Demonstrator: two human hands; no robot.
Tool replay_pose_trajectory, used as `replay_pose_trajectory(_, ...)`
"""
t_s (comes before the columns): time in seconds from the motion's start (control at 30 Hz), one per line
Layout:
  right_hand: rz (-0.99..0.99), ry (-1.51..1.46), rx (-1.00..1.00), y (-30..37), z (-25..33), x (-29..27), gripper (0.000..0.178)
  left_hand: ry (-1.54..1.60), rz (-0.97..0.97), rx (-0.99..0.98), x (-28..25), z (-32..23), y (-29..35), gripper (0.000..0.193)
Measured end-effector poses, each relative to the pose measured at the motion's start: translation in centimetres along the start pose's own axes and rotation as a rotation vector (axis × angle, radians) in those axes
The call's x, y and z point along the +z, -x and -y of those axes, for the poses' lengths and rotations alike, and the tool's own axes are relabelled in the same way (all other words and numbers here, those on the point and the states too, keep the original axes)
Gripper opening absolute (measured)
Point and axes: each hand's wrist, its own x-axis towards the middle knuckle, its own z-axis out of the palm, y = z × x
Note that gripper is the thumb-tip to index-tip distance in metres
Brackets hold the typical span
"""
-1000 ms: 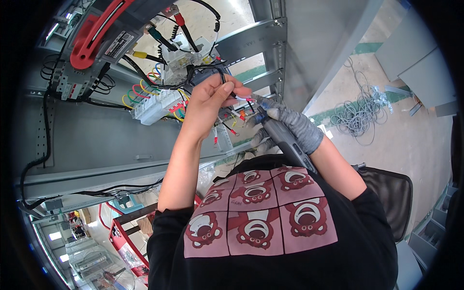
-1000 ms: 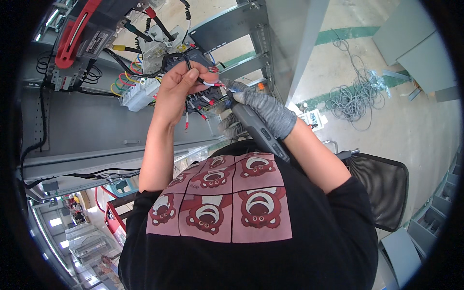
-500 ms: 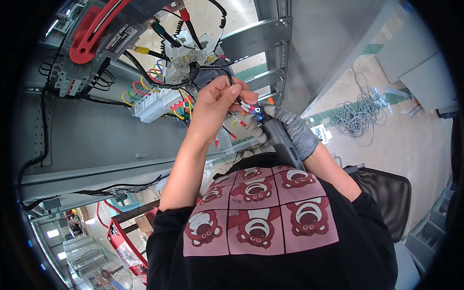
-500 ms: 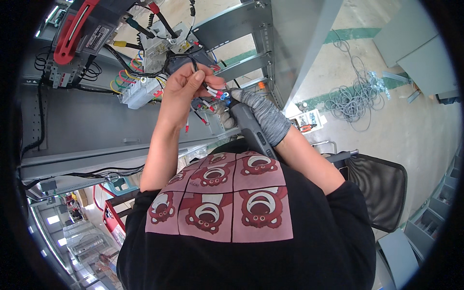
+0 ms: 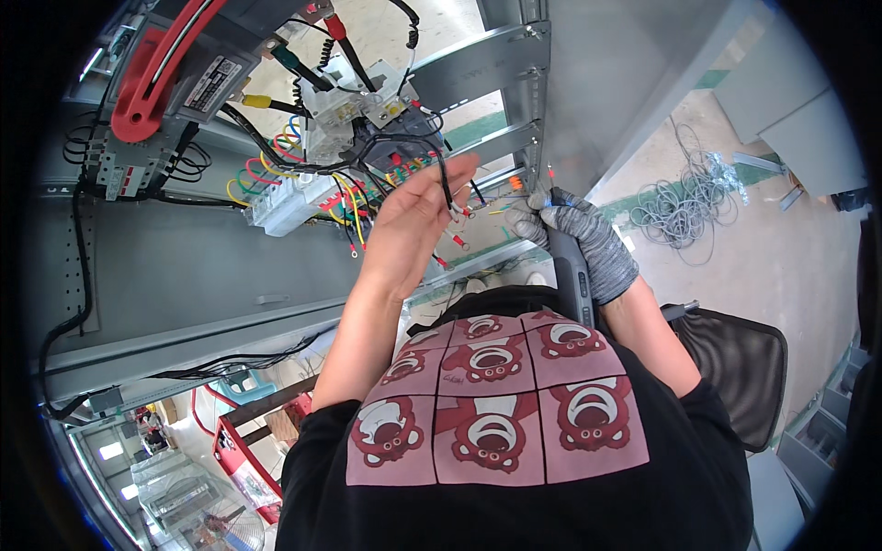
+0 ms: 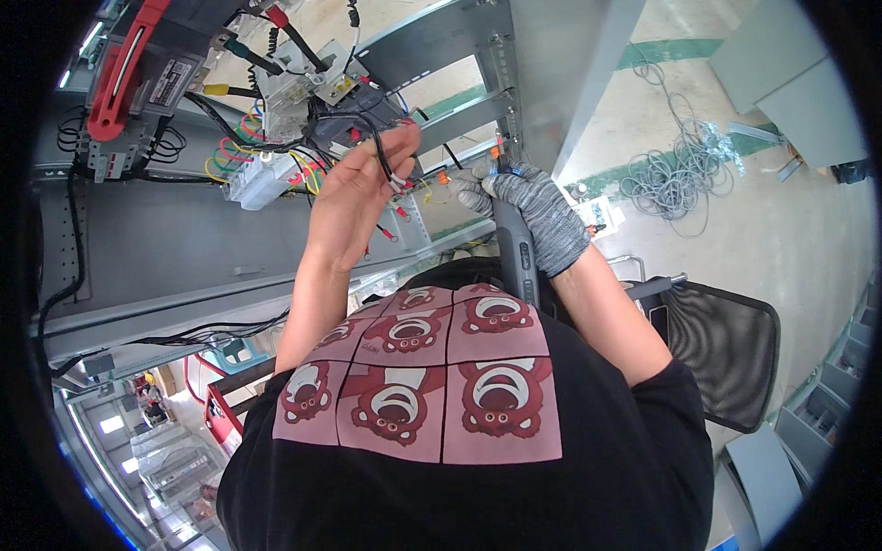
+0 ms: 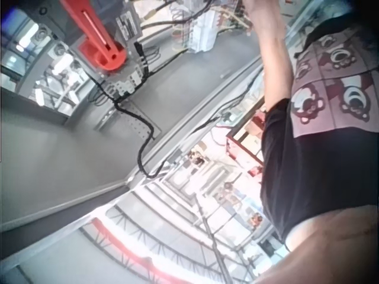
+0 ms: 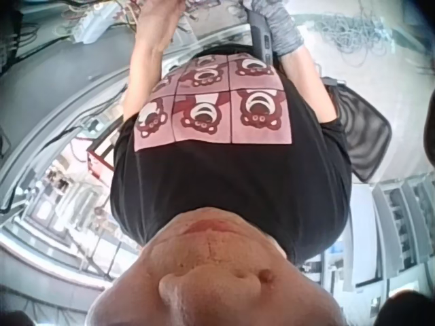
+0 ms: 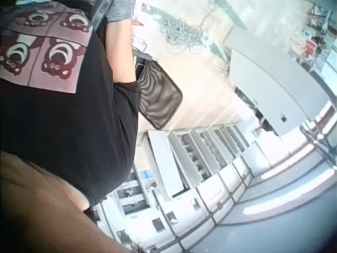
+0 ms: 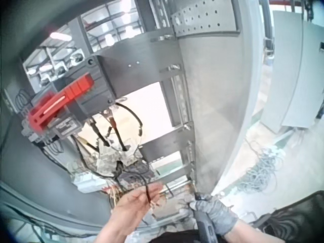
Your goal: The person uses a power drill to tighten screws on terminals within an open electrical panel. They handle multiple colored wires, connecting them to the terminal block and securing them with the drill.
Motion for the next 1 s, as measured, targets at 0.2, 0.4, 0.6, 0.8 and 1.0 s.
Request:
replay_pose_trajectory(0.2, 0.006, 0.031, 0.001, 0.4, 0.2, 0.4, 0.031, -0.58, 0.233, -0.035, -0.3, -1.5, 0.1, 0.042)
replay_pose_trajectory(0.4, 0.036, 0.09, 0.01, 0.4, 1.1, 1.3, 0.031, -0.506, 0.252, -0.098, 0.0, -2.4, -0.8, 0.043)
replay_pose_trajectory(0.6, 0.084, 0.122, -0.053, 0.8, 1.1, 1.0, 0.037, -0.301, 0.206, -0.123, 1.2, -3.1, -0.4, 0.032)
replay_pose_trajectory(0.8, 0.094, 0.081, -0.04, 0.9, 1.4, 1.5, 0.041, -0.248, 0.224, -0.06, 0.5, -2.2, -1.0, 0.02)
replay_pose_trajectory(1.0, 0.132, 0.038, -0.026, 1.2, 2.3, 2.5, 0.054, -0.333, 0.134, 0.022, 1.0, -0.5, -1.8, 0.013)
